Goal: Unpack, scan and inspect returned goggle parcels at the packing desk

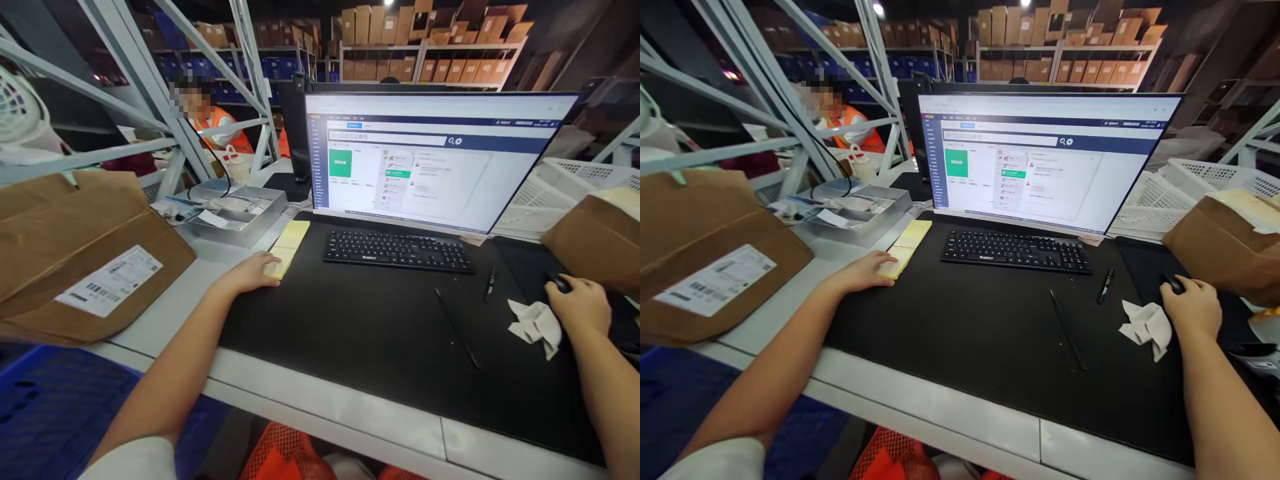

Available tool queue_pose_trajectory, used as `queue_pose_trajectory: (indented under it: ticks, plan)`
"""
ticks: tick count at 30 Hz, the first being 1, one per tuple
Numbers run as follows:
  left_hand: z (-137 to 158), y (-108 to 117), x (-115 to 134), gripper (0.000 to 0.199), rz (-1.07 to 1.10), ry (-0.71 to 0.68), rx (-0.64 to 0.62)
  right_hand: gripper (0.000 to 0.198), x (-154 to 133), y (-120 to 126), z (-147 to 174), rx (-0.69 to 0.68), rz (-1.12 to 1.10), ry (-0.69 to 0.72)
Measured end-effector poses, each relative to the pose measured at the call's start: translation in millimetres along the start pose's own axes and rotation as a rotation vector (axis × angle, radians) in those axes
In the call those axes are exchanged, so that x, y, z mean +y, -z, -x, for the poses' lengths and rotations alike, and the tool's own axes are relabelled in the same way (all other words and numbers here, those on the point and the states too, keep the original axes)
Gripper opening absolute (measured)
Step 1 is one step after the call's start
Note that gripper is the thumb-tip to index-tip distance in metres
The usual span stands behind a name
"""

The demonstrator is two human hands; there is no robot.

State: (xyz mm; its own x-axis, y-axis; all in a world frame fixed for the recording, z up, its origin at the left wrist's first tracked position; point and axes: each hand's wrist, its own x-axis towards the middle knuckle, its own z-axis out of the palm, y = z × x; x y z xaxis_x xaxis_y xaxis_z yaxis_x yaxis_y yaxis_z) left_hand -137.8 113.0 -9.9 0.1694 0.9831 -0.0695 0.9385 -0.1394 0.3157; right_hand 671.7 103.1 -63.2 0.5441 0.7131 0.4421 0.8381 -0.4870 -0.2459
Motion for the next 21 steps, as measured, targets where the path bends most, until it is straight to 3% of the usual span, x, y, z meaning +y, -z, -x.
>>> queue_pose_trajectory:
  ticks: [4,8,16,21]
  plan:
    - [-2,-1,-4,0.09,0.033,-0.028,0.002,0.065,4,-2,-2,-0.06,-0.009,-0.042]
    - [-3,-1,1,0.095,0.125,-0.1,-0.035,0.062,5,-3,-1,-0.013,-0.03,-0.091]
    - [-5,-4,8,0.093,0.149,-0.068,-0.003,0.058,1,-1,-1,-0.078,-0.018,-0.114]
    - [-12,-20,12,0.074,0.062,-0.04,0.166,0.056,-8,4,6,0.016,-0.016,-0.129]
